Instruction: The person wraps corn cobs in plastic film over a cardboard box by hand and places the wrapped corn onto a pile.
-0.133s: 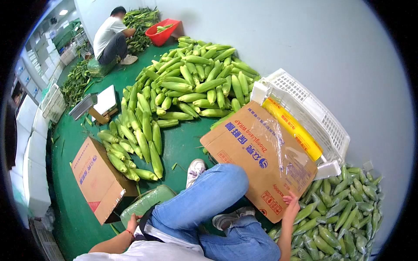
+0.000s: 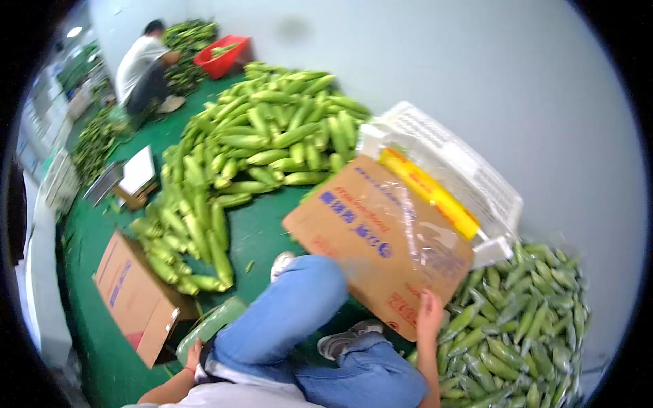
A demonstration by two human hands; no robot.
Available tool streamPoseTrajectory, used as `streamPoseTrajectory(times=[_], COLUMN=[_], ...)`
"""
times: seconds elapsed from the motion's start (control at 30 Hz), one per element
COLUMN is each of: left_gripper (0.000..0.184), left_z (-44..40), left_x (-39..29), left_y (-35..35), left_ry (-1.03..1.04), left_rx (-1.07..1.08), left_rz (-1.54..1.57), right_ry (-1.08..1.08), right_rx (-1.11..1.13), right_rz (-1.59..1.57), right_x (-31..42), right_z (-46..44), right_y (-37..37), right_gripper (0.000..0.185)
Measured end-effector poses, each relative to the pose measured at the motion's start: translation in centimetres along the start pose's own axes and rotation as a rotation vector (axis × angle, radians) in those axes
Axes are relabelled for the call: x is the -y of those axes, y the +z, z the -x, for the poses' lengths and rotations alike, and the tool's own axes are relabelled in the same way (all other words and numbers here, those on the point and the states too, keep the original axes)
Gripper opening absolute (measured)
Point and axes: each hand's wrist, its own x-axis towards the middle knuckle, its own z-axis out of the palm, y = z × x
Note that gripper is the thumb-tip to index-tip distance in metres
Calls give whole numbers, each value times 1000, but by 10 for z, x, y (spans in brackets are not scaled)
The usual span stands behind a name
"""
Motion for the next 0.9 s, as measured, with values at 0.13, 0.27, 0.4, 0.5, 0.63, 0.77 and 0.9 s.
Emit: streamPoseTrajectory(times=[0.13, 0.27, 0.4, 0.5, 0.63, 0.77, 0.9], left_gripper=[17, 38, 46, 28, 11, 17, 20], left_z=[-66, -96, -142, -188, -191, -194, -174], left_x=[-180, -366, -468, -516, -503, -468, -399], left_y=[43, 152, 282, 337, 316, 224, 155], left_ry=[785, 1384, 1638, 1940, 1574, 1925, 1925], left_rx=[-146, 159, 282, 309, 618, 562, 450], left_rz=[-119, -360, -560, -513, -452, -167, -326], right_ry=[-121, -15, -173, -16, 352, 385, 382], right_rx=[-69, -29, -149, -138, -302, -191, 51], right_rz=[218, 213, 373, 239, -499, -399, -311], right_x=[29, 20, 20, 22, 17, 49, 34], right_z=[-17, -40, -66, -60, -25, 29, 86], right_y=[13, 22, 31, 29, 3, -18, -16], right_gripper=[40, 29, 6, 5, 9, 1, 3])
